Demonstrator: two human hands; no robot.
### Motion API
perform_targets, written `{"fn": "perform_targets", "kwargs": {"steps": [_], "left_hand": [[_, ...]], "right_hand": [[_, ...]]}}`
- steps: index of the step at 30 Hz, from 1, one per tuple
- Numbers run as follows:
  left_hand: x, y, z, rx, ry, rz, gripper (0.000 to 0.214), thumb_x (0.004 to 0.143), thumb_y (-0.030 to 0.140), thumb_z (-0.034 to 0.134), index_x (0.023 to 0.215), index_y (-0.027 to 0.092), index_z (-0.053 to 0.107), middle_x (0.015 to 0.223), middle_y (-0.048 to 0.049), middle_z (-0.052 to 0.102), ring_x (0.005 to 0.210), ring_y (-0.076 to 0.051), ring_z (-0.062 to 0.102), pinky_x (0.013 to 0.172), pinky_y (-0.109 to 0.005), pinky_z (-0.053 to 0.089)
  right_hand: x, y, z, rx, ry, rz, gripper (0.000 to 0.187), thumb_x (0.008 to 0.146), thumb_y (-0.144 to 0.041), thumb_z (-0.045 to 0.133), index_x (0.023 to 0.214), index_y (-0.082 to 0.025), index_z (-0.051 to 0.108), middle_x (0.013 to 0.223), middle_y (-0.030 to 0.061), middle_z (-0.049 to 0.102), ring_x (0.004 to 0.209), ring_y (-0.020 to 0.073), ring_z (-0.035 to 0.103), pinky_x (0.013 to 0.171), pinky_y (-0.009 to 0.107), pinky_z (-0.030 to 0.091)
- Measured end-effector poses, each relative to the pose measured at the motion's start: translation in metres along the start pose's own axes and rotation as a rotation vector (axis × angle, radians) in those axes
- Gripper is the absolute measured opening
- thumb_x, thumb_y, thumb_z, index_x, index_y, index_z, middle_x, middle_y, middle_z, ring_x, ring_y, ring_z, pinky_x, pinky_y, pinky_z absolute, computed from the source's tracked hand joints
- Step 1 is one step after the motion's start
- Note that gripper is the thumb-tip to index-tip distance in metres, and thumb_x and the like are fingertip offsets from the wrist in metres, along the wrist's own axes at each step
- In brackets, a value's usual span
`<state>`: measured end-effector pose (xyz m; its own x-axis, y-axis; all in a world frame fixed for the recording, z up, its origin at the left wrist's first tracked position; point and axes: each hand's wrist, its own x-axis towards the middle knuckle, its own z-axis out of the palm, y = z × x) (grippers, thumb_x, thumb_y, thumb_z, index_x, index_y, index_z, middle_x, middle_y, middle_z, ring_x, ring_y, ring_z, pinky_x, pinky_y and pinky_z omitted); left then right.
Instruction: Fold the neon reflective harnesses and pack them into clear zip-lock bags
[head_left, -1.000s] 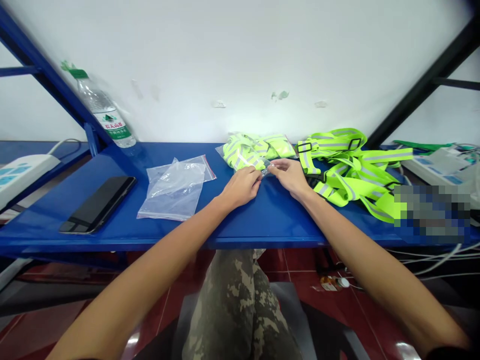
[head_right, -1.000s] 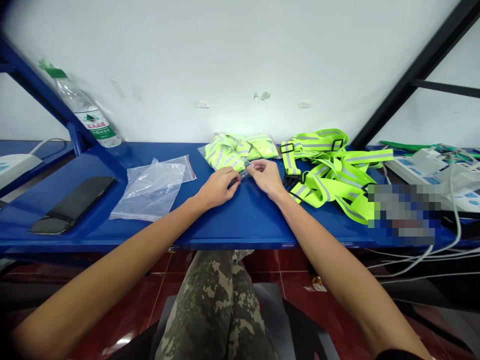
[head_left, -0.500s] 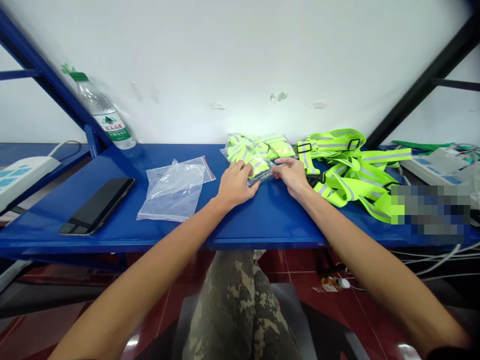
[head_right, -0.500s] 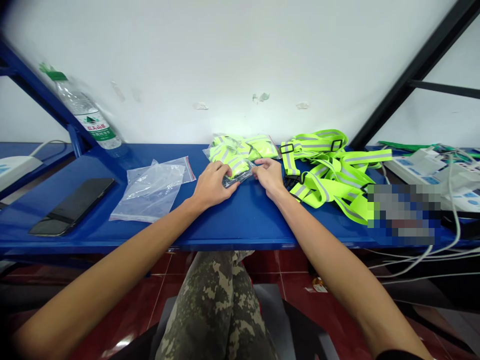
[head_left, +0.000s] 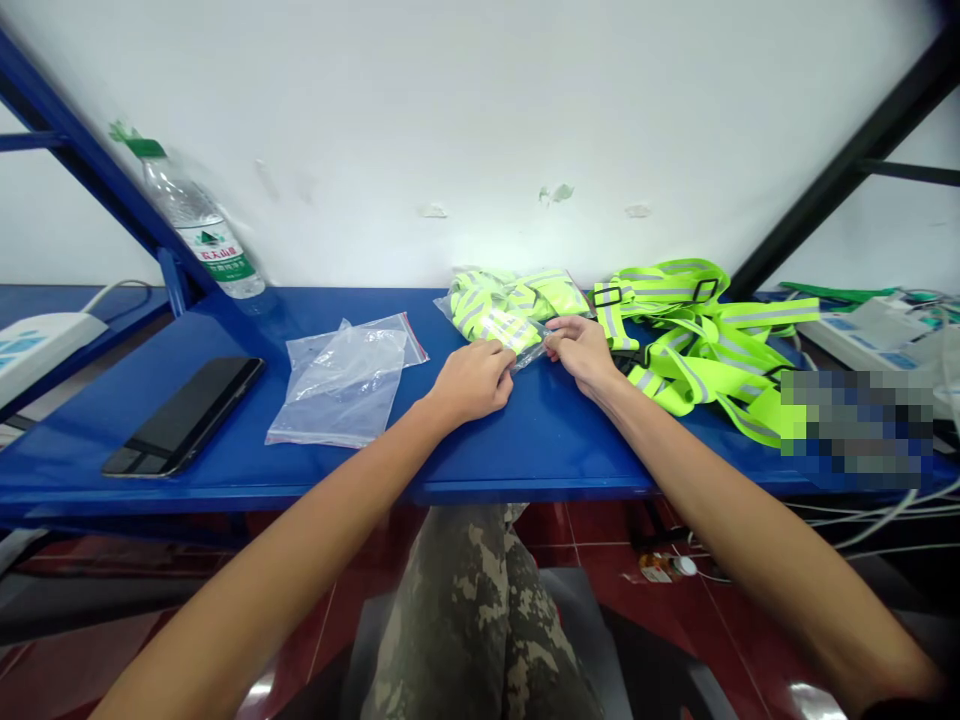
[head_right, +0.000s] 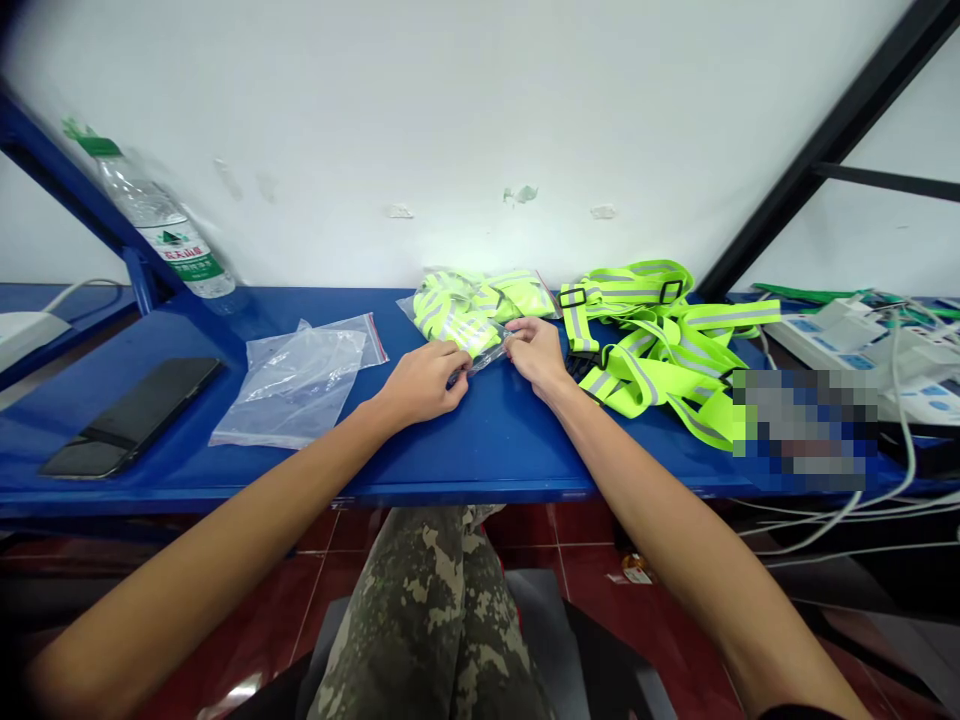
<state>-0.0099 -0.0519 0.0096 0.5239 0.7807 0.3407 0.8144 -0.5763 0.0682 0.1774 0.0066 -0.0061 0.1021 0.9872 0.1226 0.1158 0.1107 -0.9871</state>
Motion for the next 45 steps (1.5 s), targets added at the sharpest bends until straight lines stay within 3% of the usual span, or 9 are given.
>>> {"fn": "perform_targets", "kwargs": {"steps": [7,12,14,17,20,27,32,39,45], "left_hand": [[-0.006,0.001,-0.003,0.023,-0.029,-0.008,0.025,0.093,0.027,0.047,0.095,0.016,0.069,0.096,-0.0109,0.069,0.09,-0.025,0.064,0.078,-0.038,0.049],[-0.009,0.0,-0.003,-0.025,-0.001,0.013,0.025,0.094,0.027,0.046,0.097,0.015,0.068,0.1,-0.0123,0.067,0.094,-0.025,0.063,0.082,-0.037,0.051],[-0.009,0.001,-0.002,-0.018,-0.008,0.003,0.025,0.094,0.027,0.047,0.098,0.014,0.068,0.1,-0.0127,0.067,0.095,-0.025,0.063,0.084,-0.038,0.051],[-0.009,0.002,-0.002,-0.019,-0.006,-0.021,0.024,0.092,0.025,0.048,0.1,0.014,0.068,0.099,-0.0126,0.067,0.096,-0.026,0.064,0.086,-0.039,0.051],[-0.012,0.001,-0.003,-0.054,0.018,-0.063,0.021,0.089,0.026,0.052,0.097,0.014,0.067,0.098,-0.0123,0.067,0.095,-0.027,0.064,0.085,-0.039,0.052],[-0.021,-0.005,-0.002,-0.173,0.068,-0.062,0.013,0.088,0.024,0.055,0.084,0.017,0.065,0.092,-0.0093,0.068,0.09,-0.023,0.065,0.084,-0.036,0.052],[-0.022,-0.003,-0.002,-0.161,0.083,-0.081,0.017,0.09,0.025,0.052,0.091,0.015,0.066,0.094,-0.0107,0.07,0.091,-0.024,0.066,0.084,-0.037,0.052],[-0.022,-0.001,-0.003,-0.099,0.015,-0.044,0.026,0.094,0.021,0.045,0.093,0.011,0.069,0.098,-0.0144,0.07,0.094,-0.026,0.066,0.088,-0.039,0.052],[-0.023,-0.003,0.0,-0.139,0.048,-0.06,0.024,0.093,0.021,0.046,0.092,0.012,0.069,0.099,-0.014,0.07,0.096,-0.026,0.066,0.09,-0.039,0.053]], "right_hand": [[-0.005,0.011,-0.003,-0.399,0.0,-0.287,0.017,0.079,-0.021,0.057,0.092,-0.017,0.066,0.081,0.0044,0.067,0.071,0.0176,0.062,0.07,0.031,0.05],[-0.03,-0.002,0.001,-0.749,0.098,-0.712,0.023,0.089,-0.018,0.05,0.099,-0.014,0.07,0.122,0.0192,0.06,0.11,0.0312,0.058,0.095,0.046,0.047],[-0.04,-0.006,0.004,-0.864,0.038,-0.845,0.025,0.09,-0.017,0.049,0.101,-0.015,0.072,0.125,0.0189,0.06,0.114,0.0336,0.055,0.096,0.048,0.046],[-0.048,-0.007,0.007,-0.976,-0.195,-0.966,0.027,0.089,-0.014,0.049,0.101,-0.013,0.073,0.12,0.0171,0.064,0.109,0.0321,0.056,0.095,0.047,0.046],[-0.048,-0.005,0.007,-1.026,-0.299,-1.006,0.03,0.087,-0.013,0.049,0.101,-0.011,0.075,0.121,0.0171,0.064,0.111,0.0322,0.055,0.099,0.047,0.045],[-0.048,-0.004,0.004,-1.018,-0.324,-0.989,0.035,0.087,-0.011,0.047,0.1,-0.013,0.079,0.131,0.018,0.058,0.12,0.0341,0.052,0.103,0.051,0.044],[-0.049,-0.002,0.005,-1.021,-0.324,-0.981,0.037,0.088,-0.012,0.046,0.109,-0.015,0.077,0.132,0.0175,0.055,0.122,0.0333,0.05,0.103,0.051,0.045],[-0.046,-0.001,0.002,-0.998,-0.371,-0.998,0.046,0.085,-0.006,0.045,0.116,-0.019,0.077,0.132,0.0169,0.052,0.124,0.0329,0.047,0.104,0.051,0.043],[-0.045,-0.001,0.002,-0.991,-0.384,-0.995,0.049,0.085,-0.005,0.044,0.117,-0.021,0.077,0.134,0.0167,0.051,0.127,0.0332,0.045,0.103,0.052,0.043]]}}
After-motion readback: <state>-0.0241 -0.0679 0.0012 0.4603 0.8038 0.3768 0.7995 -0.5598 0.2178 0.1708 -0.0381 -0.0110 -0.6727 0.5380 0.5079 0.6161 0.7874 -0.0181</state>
